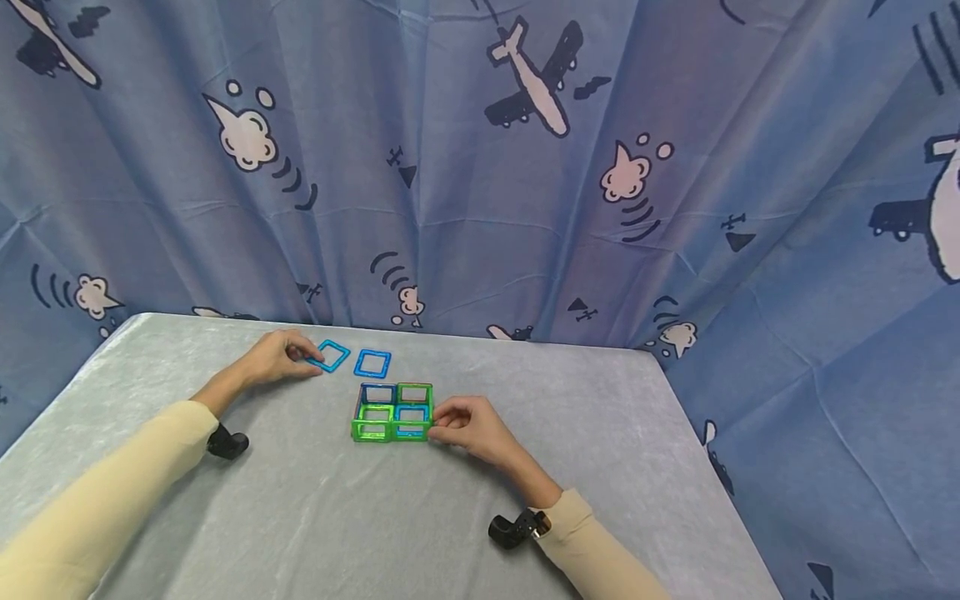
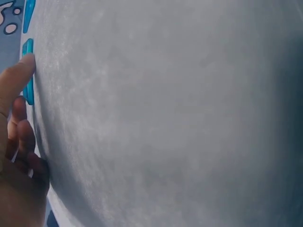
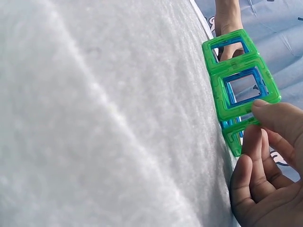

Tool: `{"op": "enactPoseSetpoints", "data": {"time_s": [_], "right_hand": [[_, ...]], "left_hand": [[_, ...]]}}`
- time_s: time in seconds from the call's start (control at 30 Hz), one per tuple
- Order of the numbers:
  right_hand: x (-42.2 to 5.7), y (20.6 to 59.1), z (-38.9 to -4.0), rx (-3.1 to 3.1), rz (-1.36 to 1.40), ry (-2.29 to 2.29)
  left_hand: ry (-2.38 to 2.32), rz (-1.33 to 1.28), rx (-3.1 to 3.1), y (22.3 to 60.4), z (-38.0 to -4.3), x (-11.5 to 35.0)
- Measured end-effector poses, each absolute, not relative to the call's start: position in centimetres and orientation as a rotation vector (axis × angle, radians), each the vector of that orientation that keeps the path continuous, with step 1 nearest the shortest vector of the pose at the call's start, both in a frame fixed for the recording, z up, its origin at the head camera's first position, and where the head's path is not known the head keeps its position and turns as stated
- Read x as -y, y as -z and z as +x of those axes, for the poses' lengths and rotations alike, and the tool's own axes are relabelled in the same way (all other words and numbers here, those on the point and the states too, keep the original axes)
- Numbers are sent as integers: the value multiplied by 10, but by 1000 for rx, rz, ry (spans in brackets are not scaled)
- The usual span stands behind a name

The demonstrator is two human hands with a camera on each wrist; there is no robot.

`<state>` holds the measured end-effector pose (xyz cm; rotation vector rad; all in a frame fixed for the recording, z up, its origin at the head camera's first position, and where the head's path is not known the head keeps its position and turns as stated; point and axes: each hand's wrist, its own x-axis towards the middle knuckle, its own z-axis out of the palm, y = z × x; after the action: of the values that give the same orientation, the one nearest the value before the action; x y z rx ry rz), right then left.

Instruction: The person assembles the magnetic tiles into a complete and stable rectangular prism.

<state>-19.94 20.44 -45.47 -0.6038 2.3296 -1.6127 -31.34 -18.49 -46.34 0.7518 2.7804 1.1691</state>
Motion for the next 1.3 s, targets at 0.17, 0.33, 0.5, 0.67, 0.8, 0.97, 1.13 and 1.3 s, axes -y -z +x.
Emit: {"op": "enactPoseSetpoints", "data": {"time_s": [0.17, 0.33, 0.5, 0.67, 0.8, 0.97, 1.13, 1.3], "right_hand": [[-204, 455, -200, -2325, -591, 1610], [-204, 455, -200, -2319, -614, 1617], [-203, 454, -199, -2322, -624, 1610], [-203, 454, -200, -2324, -624, 1606], [-203, 454, -200, -2328, -620, 1603], [-204, 455, -201, -2328, -619, 1601], [-204, 455, -201, -2323, -610, 1602], [-204, 456, -201, -2324, -615, 1605]], "left_hand": [[-1166, 775, -2791, 464, -314, 184], [-1175, 814, -2804, 465, -314, 183], [-1140, 883, -2827, 464, -314, 182], [-1076, 877, -2851, 465, -313, 182], [-1075, 873, -2872, 462, -310, 182], [-1133, 893, -2880, 452, -298, 179], [-1198, 939, -2850, 445, -282, 172], [-1213, 965, -2814, 441, -266, 163]]}}
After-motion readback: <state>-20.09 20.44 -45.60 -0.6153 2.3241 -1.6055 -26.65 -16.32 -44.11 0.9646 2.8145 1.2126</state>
